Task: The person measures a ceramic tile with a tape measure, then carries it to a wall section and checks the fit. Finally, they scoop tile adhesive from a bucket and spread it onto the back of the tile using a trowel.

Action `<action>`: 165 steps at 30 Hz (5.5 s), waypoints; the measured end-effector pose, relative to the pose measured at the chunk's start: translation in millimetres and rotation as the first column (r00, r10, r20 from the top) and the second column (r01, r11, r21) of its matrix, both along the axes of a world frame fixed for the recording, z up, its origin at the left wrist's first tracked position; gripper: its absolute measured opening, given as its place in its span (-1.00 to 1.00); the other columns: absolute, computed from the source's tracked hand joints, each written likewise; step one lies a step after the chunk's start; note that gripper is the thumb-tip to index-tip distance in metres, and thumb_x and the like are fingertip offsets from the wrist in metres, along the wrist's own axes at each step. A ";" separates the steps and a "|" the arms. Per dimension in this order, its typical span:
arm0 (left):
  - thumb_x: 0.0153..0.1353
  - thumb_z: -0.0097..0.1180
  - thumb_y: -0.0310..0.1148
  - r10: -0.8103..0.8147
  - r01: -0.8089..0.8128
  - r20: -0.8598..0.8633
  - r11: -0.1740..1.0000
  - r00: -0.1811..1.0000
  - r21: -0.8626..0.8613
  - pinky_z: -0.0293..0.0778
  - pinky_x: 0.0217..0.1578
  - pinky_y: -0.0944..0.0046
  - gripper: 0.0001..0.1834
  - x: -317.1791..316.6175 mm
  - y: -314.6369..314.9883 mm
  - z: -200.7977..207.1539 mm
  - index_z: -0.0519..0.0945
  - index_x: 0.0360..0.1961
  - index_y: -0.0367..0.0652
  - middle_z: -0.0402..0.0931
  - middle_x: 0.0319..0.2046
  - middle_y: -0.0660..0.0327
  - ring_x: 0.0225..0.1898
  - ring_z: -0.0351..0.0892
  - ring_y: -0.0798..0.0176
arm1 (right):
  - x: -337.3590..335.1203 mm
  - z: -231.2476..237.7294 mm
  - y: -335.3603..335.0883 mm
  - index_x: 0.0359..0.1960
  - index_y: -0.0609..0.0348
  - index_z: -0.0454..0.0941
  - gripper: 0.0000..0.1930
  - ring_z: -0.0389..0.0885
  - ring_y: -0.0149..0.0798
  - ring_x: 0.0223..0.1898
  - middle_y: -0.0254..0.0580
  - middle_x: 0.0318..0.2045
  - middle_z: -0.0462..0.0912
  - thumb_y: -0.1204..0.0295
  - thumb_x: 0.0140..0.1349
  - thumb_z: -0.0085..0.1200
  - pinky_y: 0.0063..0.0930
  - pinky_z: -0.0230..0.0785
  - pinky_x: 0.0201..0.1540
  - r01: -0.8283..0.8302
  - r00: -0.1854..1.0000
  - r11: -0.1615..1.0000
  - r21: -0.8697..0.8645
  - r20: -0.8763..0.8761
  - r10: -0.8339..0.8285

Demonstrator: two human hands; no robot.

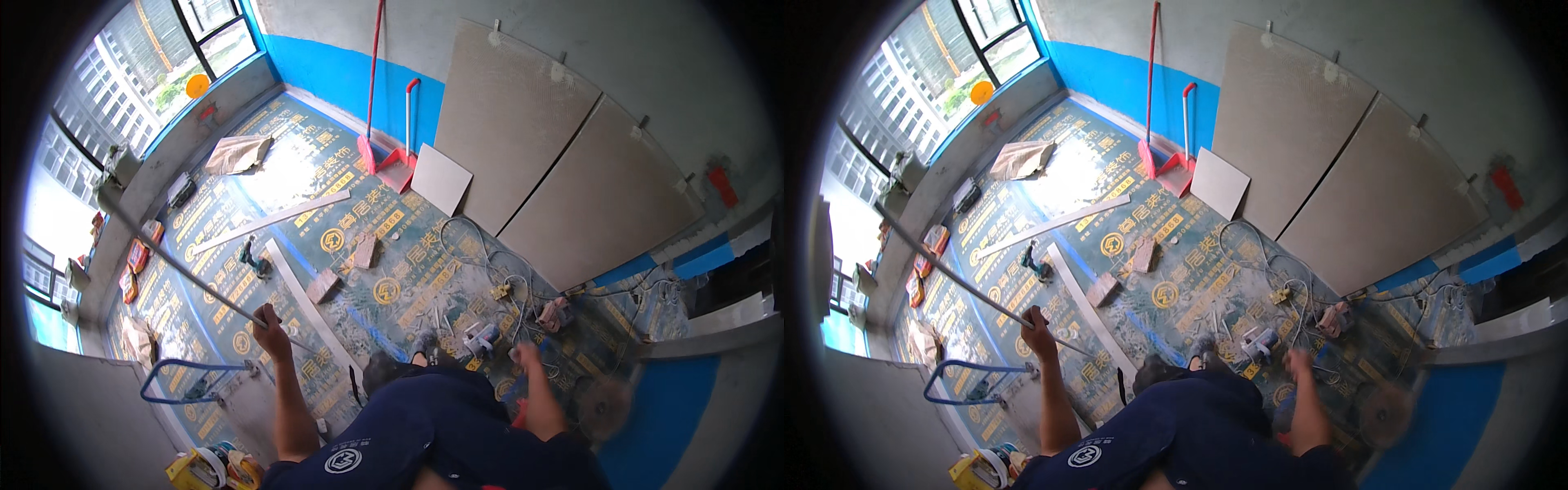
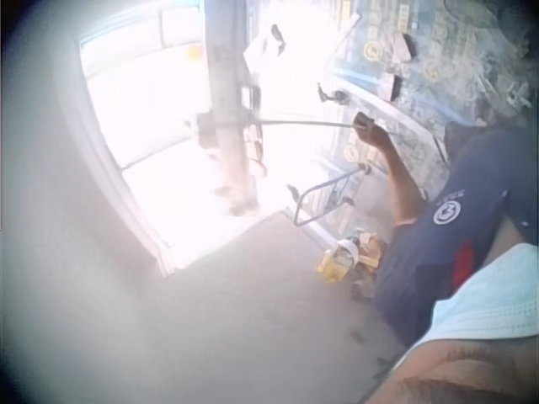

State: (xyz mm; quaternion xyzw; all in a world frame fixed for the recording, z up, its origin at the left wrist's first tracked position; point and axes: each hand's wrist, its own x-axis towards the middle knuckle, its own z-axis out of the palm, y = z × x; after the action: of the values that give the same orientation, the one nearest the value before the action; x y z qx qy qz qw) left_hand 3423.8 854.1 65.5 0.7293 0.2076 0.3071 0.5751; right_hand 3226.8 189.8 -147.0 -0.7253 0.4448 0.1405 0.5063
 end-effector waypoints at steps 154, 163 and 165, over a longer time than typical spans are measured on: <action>0.19 0.24 -0.36 0.408 -0.986 -0.909 0.095 -0.087 0.137 0.54 -0.37 0.18 -0.87 -239.7 -486.4 -126.3 0.68 -0.33 -0.20 0.66 -0.53 0.18 -0.49 0.66 0.21 | 656.2 113.2 135.3 -0.22 0.40 0.67 -0.66 0.71 -0.05 -0.36 0.10 -0.41 0.73 0.26 0.27 0.22 -0.17 0.50 -0.20 -0.809 -0.391 -0.443 -0.386 -0.208 0.896; 0.32 0.22 -0.15 0.424 -0.991 -0.905 0.130 0.032 0.026 0.48 -0.47 0.13 -0.70 -555.2 -410.0 -198.3 0.67 -0.29 -0.21 0.63 -0.61 0.21 -0.55 0.62 0.25 | 462.6 161.9 164.3 -0.15 0.46 0.62 -0.62 0.63 -0.26 -0.29 -0.09 -0.28 0.72 0.27 0.28 0.27 -0.29 0.51 -0.16 -0.925 0.002 -0.051 -0.378 -0.140 0.990; 0.34 0.20 -0.14 0.380 -0.987 -0.923 0.163 0.060 0.003 0.48 -0.42 0.13 -0.68 -598.3 -386.4 -184.0 0.67 -0.24 -0.23 0.64 -0.59 0.20 -0.52 0.61 0.27 | 434.2 161.9 158.4 -0.17 0.45 0.62 -0.64 0.61 -0.28 -0.29 -0.12 -0.28 0.70 0.29 0.26 0.29 -0.32 0.50 -0.17 -0.919 0.115 0.087 -0.385 -0.051 0.992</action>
State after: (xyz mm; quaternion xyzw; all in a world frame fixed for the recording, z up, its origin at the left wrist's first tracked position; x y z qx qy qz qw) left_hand 2825.6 467.7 -118.6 0.2747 0.8783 0.1213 0.3722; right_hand 3660.9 348.2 14.9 -0.9185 -0.1852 0.2805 0.2080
